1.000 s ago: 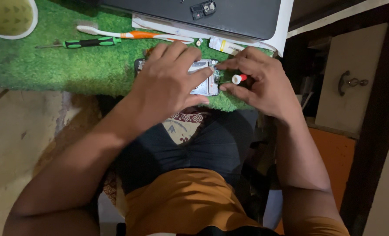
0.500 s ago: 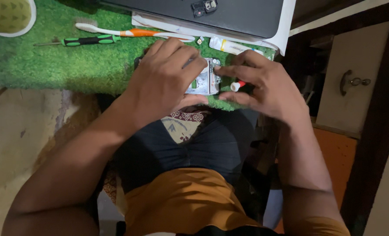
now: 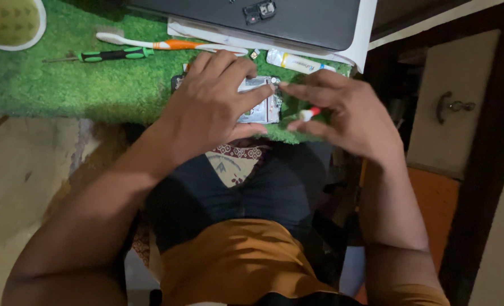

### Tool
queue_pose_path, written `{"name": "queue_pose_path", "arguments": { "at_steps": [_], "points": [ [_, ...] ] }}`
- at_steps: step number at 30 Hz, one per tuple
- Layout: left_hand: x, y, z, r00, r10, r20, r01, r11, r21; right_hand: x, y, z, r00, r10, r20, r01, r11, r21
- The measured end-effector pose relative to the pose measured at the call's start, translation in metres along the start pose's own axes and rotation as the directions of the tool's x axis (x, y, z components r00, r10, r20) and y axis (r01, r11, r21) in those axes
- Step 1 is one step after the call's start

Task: The person repairs a disassembled smartphone on a green mat. They apply adhesive from a glue tube to the phone frame, pry at the frame edge with a screwdriver, reposition an orange flex cable, and continue working on the phone with a screwdriver.

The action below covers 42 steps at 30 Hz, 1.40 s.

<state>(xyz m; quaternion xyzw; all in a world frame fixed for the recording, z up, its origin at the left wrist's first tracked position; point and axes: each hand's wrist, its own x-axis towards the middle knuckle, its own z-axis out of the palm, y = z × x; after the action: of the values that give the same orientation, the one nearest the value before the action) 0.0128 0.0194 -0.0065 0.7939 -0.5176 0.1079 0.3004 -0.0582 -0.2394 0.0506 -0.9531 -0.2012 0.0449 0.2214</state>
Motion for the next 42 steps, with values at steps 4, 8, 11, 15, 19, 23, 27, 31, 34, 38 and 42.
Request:
{"name": "queue_pose_path", "arguments": {
  "at_steps": [4,8,11,15,19,23,27,31,34,38,42],
  "points": [
    [-0.001,-0.001,0.002,1.0,0.011,0.017,-0.011,1.0,0.024,-0.006,0.009,-0.005,0.979,0.139,-0.147,-0.13,0.989,0.068],
    [-0.002,-0.003,0.002,0.999,0.04,0.027,-0.04,0.999,0.02,-0.008,0.012,-0.003,0.967,0.113,-0.227,-0.109,0.994,0.029],
    [-0.003,-0.002,0.001,0.999,0.039,0.032,-0.039,0.999,0.013,-0.009,0.01,-0.001,0.941,0.264,-0.211,-0.219,0.952,0.213],
    [-0.002,-0.001,0.001,0.998,0.04,0.051,-0.04,0.999,-0.003,-0.009,0.011,-0.004,0.941,0.182,-0.285,-0.115,0.965,0.236],
    [-0.002,0.0,0.001,0.998,0.036,0.056,-0.036,0.999,-0.003,-0.008,0.011,-0.004,0.923,0.166,-0.347,-0.094,0.972,0.215],
    [-0.001,-0.001,0.003,0.998,0.033,0.055,-0.032,0.999,-0.01,-0.008,0.015,-0.002,0.921,0.143,-0.363,-0.068,0.975,0.21],
    [-0.002,-0.001,0.004,0.999,0.028,0.04,-0.028,1.0,-0.007,-0.008,0.018,-0.002,0.917,0.127,-0.377,-0.06,0.981,0.183],
    [-0.002,-0.001,0.004,0.999,0.036,0.028,-0.036,0.999,-0.012,-0.001,0.018,-0.004,0.91,0.121,-0.396,-0.056,0.983,0.173],
    [-0.001,-0.001,0.005,0.999,0.04,0.024,-0.039,0.999,-0.016,0.006,0.014,-0.007,0.904,0.113,-0.412,-0.06,0.989,0.139],
    [-0.002,-0.002,0.006,0.999,0.052,0.018,-0.051,0.998,-0.041,0.028,0.013,-0.007,0.921,0.007,-0.389,0.029,0.996,0.088],
    [-0.003,-0.003,0.009,0.999,0.051,0.002,-0.051,0.997,-0.065,0.064,0.025,-0.008,0.937,-0.103,-0.333,0.073,0.992,-0.102]
  ]
}}
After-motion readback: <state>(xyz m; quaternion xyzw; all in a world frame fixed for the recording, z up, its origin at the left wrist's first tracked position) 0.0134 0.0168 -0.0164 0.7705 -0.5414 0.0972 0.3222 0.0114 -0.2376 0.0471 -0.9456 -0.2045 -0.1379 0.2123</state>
